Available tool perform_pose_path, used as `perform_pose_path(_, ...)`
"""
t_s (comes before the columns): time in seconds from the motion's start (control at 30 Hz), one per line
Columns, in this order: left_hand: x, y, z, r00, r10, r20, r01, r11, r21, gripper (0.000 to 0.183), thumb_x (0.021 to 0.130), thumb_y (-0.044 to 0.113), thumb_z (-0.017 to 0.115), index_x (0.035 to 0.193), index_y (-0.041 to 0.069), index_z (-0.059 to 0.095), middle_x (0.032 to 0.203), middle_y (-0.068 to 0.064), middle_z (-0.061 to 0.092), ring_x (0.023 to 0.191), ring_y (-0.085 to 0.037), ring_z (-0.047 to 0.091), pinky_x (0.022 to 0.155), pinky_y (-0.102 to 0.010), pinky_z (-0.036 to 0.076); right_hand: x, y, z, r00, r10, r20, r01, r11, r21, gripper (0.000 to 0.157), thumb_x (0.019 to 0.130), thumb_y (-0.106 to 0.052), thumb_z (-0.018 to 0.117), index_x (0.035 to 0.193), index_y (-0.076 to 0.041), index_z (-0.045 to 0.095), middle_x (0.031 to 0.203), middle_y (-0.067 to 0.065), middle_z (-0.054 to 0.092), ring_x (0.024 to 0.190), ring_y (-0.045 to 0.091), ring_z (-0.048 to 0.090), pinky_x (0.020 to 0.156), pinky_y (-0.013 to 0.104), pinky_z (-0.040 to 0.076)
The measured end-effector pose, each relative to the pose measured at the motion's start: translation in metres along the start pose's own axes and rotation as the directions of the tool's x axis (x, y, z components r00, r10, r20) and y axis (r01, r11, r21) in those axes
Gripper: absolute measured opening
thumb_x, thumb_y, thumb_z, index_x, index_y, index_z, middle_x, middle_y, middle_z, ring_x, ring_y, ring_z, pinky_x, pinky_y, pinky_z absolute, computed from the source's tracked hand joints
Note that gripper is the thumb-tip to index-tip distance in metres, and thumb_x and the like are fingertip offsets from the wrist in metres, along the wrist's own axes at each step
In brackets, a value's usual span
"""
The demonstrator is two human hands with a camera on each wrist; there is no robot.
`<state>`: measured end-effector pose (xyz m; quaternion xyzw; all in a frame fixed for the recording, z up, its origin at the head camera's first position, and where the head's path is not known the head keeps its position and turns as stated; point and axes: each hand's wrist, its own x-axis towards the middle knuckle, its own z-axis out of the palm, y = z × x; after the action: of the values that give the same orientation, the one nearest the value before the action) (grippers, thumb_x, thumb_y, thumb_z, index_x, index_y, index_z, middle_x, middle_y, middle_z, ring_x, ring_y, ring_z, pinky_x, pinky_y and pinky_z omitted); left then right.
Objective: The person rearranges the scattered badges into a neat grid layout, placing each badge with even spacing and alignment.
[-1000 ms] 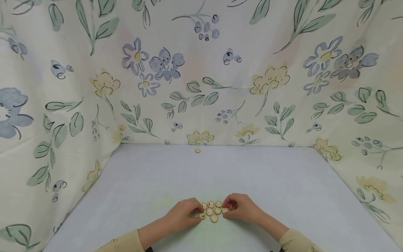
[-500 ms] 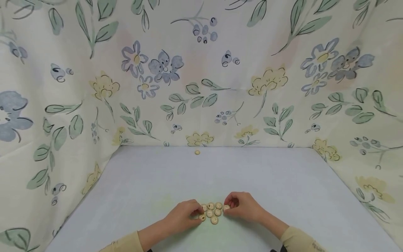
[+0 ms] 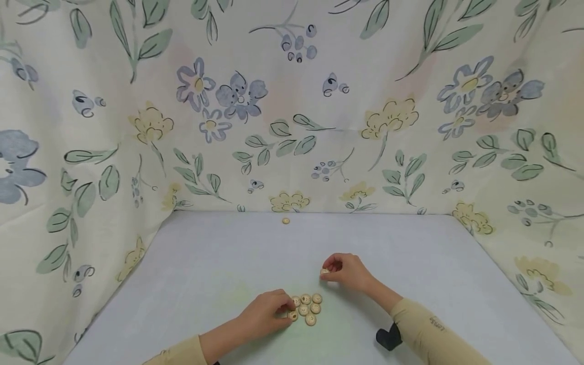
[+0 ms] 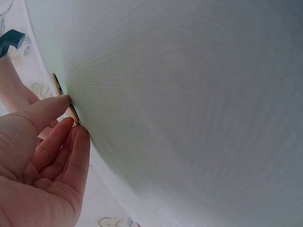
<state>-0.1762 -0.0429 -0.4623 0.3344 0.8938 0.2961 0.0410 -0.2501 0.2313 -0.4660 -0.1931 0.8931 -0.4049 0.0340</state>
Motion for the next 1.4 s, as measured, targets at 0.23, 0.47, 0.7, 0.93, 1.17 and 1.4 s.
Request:
perform_pose_path(0.23,0.002,0.002,-0.002,0.999,-0.02,0.025,0.02,1.0,-0.011,0.013,0.081,0.012,0.077,0.091,0.014,0.07,0.082,0.013,0.055,0.074,0.002,0.049,0.068,-0.015,0.043,0.033,0.005,-0.001,0.997,0.047,-0.064,-0.049,0.999,-0.021,0.023,0.078,-0.025,0.082,0.09,-0.011,0.069,0.076,-0.004,0.061,0.069,0.012,0.055,0.059,0.024,0.045)
perform_pose_path(0.47,0.001,0.001,-0.001,0.999,-0.027,0.026,0.027,1.0,-0.009,0.013,0.08,0.013,0.077,0.09,0.016,0.069,0.082,0.014,0.054,0.074,0.003,0.048,0.067,-0.016,0.043,0.063,0.011,-0.001,0.989,0.091,-0.12,-0.094,0.995,-0.022,0.021,0.079,-0.023,0.081,0.089,-0.009,0.069,0.076,-0.003,0.062,0.07,0.013,0.055,0.06,0.026,0.044)
perform_pose_path(0.7,0.001,-0.001,0.0,1.0,-0.003,0.013,0.003,1.0,-0.016,0.012,0.081,0.013,0.077,0.091,0.015,0.07,0.082,0.014,0.055,0.074,0.003,0.049,0.067,-0.013,0.042,0.09,0.019,-0.001,0.977,0.143,-0.157,-0.149,0.988,-0.03,0.023,0.079,-0.024,0.081,0.092,-0.008,0.07,0.079,-0.001,0.063,0.073,0.014,0.056,0.065,0.028,0.044)
perform_pose_path(0.93,0.0,-0.001,-0.001,1.0,-0.009,0.013,0.01,1.0,-0.007,0.012,0.08,0.014,0.077,0.09,0.016,0.07,0.08,0.016,0.053,0.073,0.004,0.048,0.066,-0.013,0.041,0.116,0.024,0.002,0.965,0.183,-0.189,-0.187,0.982,-0.007,0.023,0.08,-0.023,0.08,0.092,-0.007,0.069,0.082,0.001,0.063,0.076,0.016,0.055,0.067,0.029,0.044)
perform_pose_path(1.17,-0.001,-0.002,-0.003,1.0,-0.011,0.015,0.011,1.0,-0.015,0.013,0.08,0.015,0.077,0.091,0.015,0.07,0.082,0.016,0.055,0.074,0.004,0.048,0.067,-0.014,0.042,0.141,0.022,0.003,0.956,0.206,-0.21,-0.211,0.977,-0.003,0.023,0.081,-0.02,0.079,0.093,-0.004,0.068,0.083,0.003,0.063,0.077,0.018,0.055,0.067,0.028,0.043)
perform_pose_path(1.4,0.0,-0.001,-0.002,1.0,-0.002,0.028,0.002,1.0,-0.008,0.012,0.081,0.015,0.077,0.091,0.015,0.07,0.082,0.016,0.054,0.073,0.005,0.047,0.066,-0.013,0.041,0.152,0.025,0.007,0.953,0.203,-0.225,-0.215,0.976,-0.029,0.022,0.083,-0.018,0.077,0.093,-0.001,0.067,0.085,0.006,0.064,0.079,0.02,0.056,0.07,0.031,0.044)
